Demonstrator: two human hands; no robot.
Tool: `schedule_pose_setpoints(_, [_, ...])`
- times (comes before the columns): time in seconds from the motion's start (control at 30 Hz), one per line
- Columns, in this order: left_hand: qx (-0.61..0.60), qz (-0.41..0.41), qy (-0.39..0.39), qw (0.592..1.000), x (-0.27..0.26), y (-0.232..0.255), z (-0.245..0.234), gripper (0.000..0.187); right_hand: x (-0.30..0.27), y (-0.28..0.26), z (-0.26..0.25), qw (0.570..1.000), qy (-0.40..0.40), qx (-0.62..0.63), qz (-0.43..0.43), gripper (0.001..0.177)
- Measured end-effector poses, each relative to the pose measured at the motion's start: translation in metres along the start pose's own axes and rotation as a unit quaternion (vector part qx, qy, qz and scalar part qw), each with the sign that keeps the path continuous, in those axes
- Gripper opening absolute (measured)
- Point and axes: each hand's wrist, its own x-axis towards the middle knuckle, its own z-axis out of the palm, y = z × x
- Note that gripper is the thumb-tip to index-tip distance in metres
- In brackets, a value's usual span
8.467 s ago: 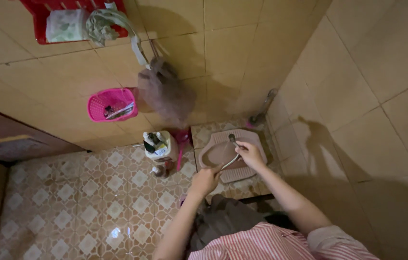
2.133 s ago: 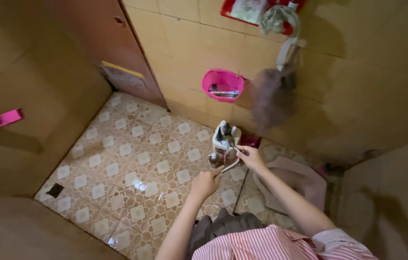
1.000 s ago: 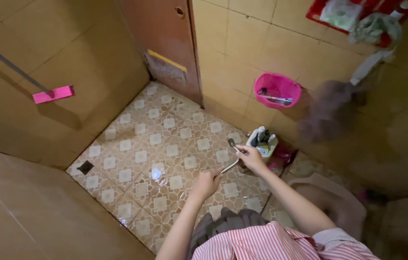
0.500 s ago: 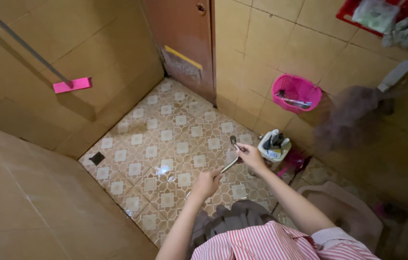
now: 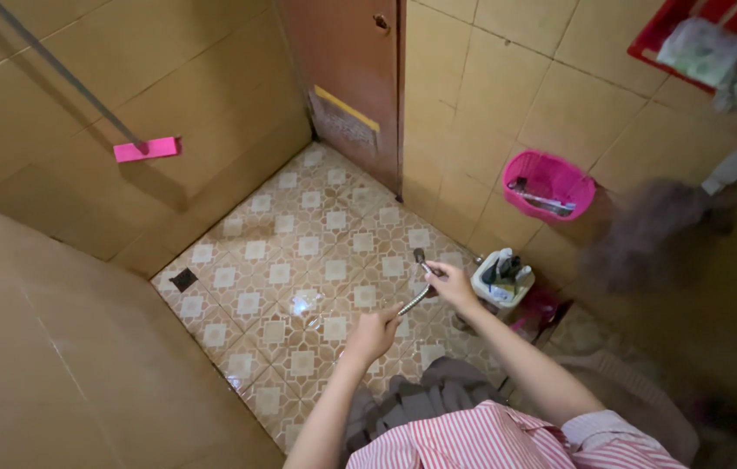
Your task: Attempting to screw a flexible shower hose onto a wall-mounted water outlet in a bathroom
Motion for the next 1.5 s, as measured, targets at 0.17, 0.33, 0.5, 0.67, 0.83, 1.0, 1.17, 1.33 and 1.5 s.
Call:
schedule_pose_setpoints(0.17, [0.014,-0.009,0.01,1.0,0.018,0.02,-0.001,0.03,0.035,0.012,-0.02,0.999,-0.008,-0.027,-0.021,0.034])
schedule_pose_setpoints(0.33, [0.013,-0.023,0.027,0.999,0.052,0.022,0.016,0.025,0.048,-0.006,-0.037,0.996,-0.015,0.084,0.018,0.035])
schedule_pose_setpoints(0.5, [0.046,0.007,0.043,0.998,0.064,0.044,0.013,0.029,0.053,-0.015,-0.055,1.0,-0.009,-0.008,-0.017,0.035])
schedule_pose_setpoints(0.67, [0.018,-0.003,0.037,0.999,0.083,0.065,0.017,0.03,0.079,0.0,-0.075,0.999,-0.004,0.03,-0.022,0.036])
schedule_pose_setpoints(0.83, [0.036,-0.04,0.021,0.998,0.105,0.087,0.024,0.032,0.104,0.018,-0.101,0.998,-0.011,0.067,0.009,0.036])
schedule_pose_setpoints(1.0, [0.008,-0.031,0.021,0.999,0.117,0.12,0.021,0.029,0.122,0.024,-0.127,0.991,-0.005,0.126,0.033,0.036])
schedule_pose_setpoints(1.17, [0.018,-0.023,0.008,1.0,0.141,0.121,0.036,0.029,0.145,0.045,-0.143,0.998,0.001,0.058,0.029,0.036])
schedule_pose_setpoints(1.33, [0.023,-0.015,0.008,1.0,0.164,0.115,0.053,0.029,0.148,0.034,-0.16,0.998,0.014,0.054,0.011,0.036])
schedule_pose_setpoints(1.5, [0.053,-0.028,-0.005,0.998,0.179,0.132,0.057,0.029,0.155,0.033,-0.176,0.999,0.033,0.007,0.01,0.034])
